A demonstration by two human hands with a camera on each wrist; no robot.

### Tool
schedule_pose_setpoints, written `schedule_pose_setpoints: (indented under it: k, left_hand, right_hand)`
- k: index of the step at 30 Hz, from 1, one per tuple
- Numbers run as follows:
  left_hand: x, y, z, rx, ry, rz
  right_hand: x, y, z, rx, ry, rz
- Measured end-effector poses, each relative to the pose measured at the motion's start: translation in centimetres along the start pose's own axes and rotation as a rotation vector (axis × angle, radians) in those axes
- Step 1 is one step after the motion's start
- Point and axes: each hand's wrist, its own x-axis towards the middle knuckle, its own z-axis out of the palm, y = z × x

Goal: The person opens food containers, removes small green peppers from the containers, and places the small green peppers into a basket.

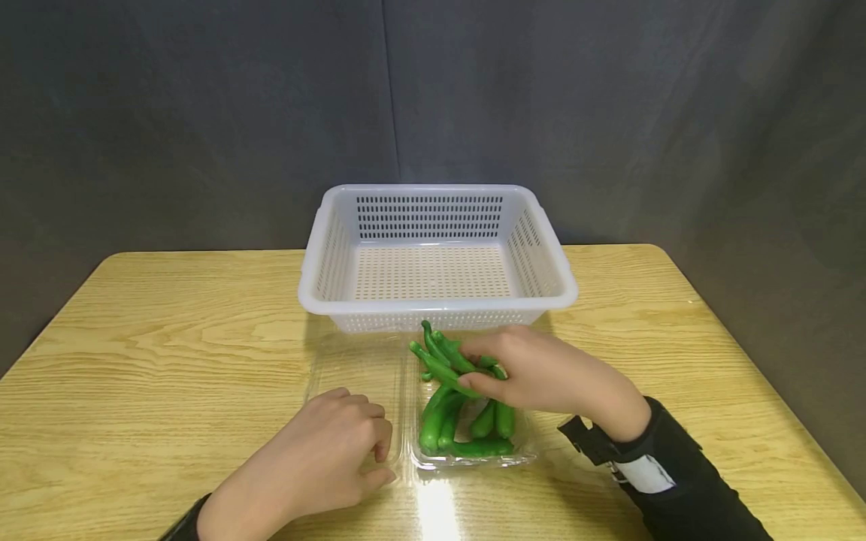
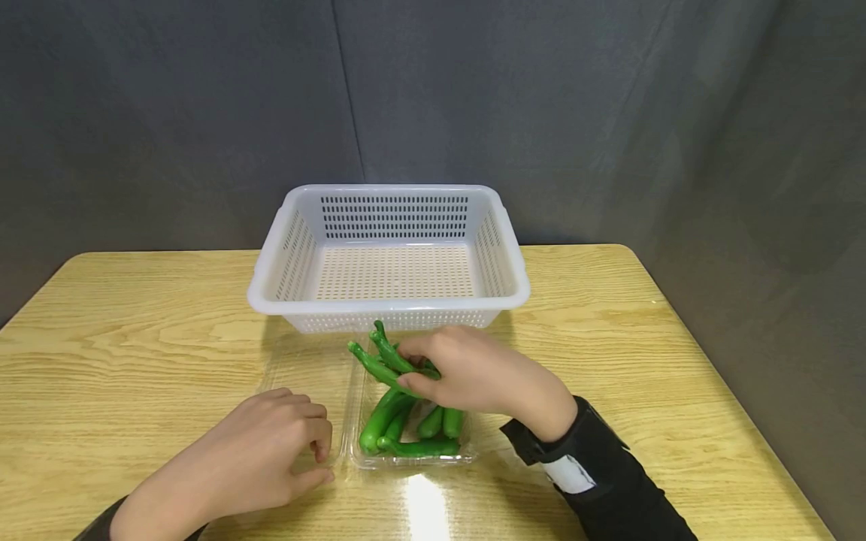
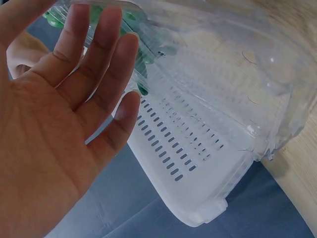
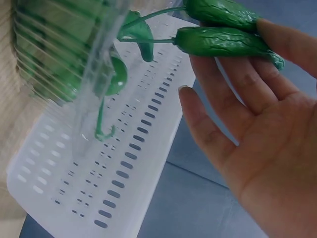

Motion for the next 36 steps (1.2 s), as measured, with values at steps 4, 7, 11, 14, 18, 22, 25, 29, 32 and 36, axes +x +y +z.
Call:
schedule_pose_setpoints:
  k: [4, 7, 11, 14, 18, 22, 25, 29, 32, 36]
  left_hand:
    - [0.0, 0.0, 0.0, -0.006, -0.004, -0.006]
    - [0.0, 0.0, 0.0, -0.006, -0.005, -0.008]
    - [-0.1, 0.0, 0.1, -0.003, -0.003, -0.009]
    - [-0.1, 0.0, 0.1, -0.003, 0.000, -0.006]
    - [0.0, 0.0, 0.1, -0.005, 0.002, -0.004]
    - [0.0, 0.1, 0.1, -0.008, -0.001, -0.005]
    - [0.0, 0.1, 0.1, -0.008, -0.001, -0.005]
    - [0.0, 0.1, 0.1, -0.002, -0.002, -0.003]
    - [0.0, 0.1, 0.1, 0.002, -0.002, 0.000]
    - [0.0, 0.1, 0.0, 0.006, -0.001, 0.004]
  right_hand:
    - [-0.1, -0.3, -0.4, -0.015, 0.034, -0.012]
    - [-0.2, -0.5, -0.6, -0.030, 0.057, -0.022]
    - [-0.3, -0.6, -0.8, -0.030, 0.085, -0.043]
    - [-0.4, -0.6, -0.9, -0.047, 0.120, -0.068]
    - [-0.4, -0.5, -1.1, -0.094, 0.191, -0.092]
    - [-0.5, -0.3, -1.2, -0.135, 0.243, -0.092]
    - [-0.7, -0.1, -1.4, -0.144, 0.267, -0.094]
    - [-1.0, 0.2, -1.7, -0.138, 0.320, -0.129]
    - [-1.1, 0.4, -1.9, -0.146, 0.382, -0.165]
    - [-1.2, 0.8, -2.2, -0.147, 0.454, -0.219]
